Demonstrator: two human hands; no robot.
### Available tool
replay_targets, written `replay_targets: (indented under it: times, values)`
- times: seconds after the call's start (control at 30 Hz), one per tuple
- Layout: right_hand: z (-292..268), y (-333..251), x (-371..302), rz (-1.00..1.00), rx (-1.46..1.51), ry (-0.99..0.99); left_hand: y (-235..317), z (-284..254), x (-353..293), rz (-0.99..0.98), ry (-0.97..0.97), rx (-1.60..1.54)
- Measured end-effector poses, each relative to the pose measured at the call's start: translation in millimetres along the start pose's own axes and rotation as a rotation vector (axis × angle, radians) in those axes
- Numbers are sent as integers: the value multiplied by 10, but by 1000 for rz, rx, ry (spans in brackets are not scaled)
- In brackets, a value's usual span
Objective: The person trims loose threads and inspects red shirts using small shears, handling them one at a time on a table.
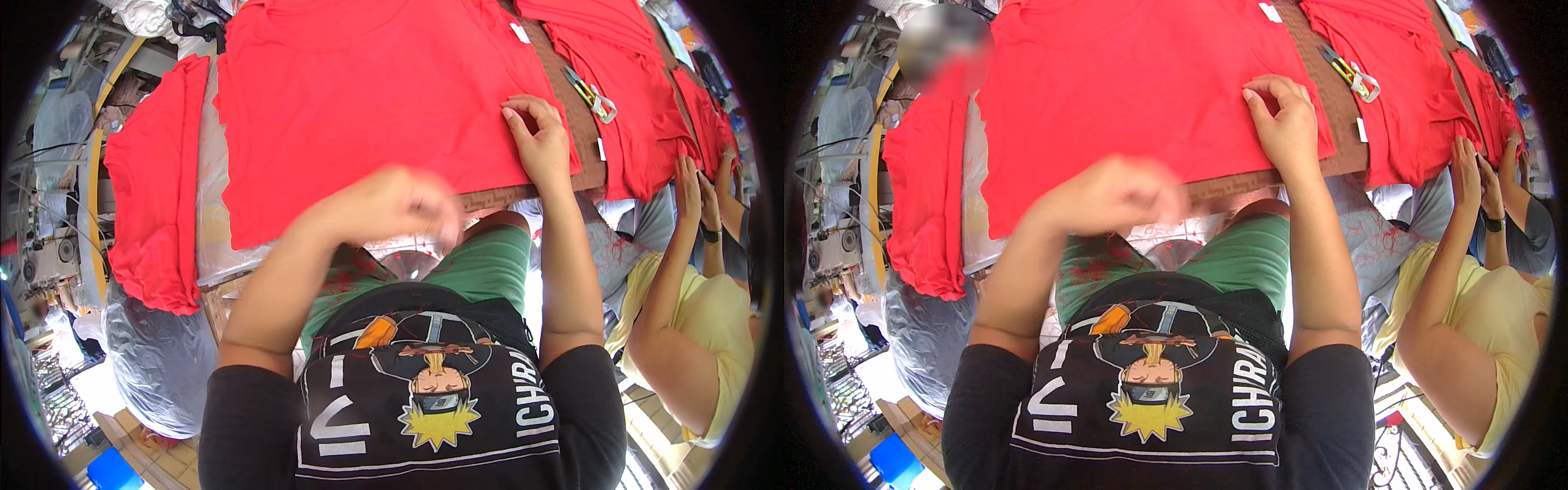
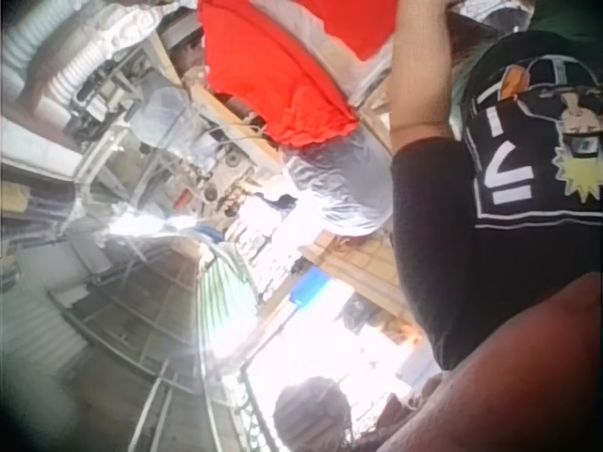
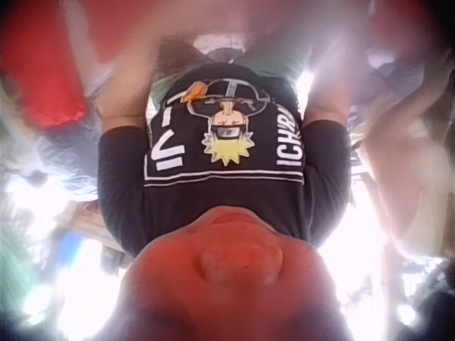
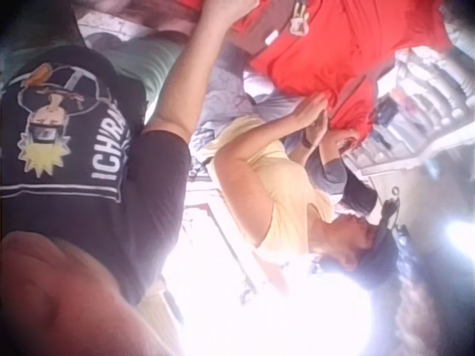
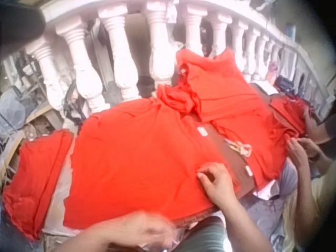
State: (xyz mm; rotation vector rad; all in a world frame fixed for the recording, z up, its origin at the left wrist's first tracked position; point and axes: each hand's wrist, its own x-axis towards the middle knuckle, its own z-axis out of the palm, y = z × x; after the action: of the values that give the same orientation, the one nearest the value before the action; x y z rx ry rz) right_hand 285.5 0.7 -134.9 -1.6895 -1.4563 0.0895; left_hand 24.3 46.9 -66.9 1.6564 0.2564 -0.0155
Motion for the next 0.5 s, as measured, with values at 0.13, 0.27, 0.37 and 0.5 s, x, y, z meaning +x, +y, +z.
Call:
replay_targets:
  times: [0.13,0.27,0.37,0.5]
  values:
    - [0,35,19,66,87,-27,345,-201,-574,59,42,307]
    - [-210,159,28,182,95,77,387,-330,-1078,1,925,238]
    - [-519,217,44,182,-375,194,68,-515,-1502,-151,1286,150]
    - [-792,116,-31,444,-431,-184,-704,-448,-1930,-670,1234,715]
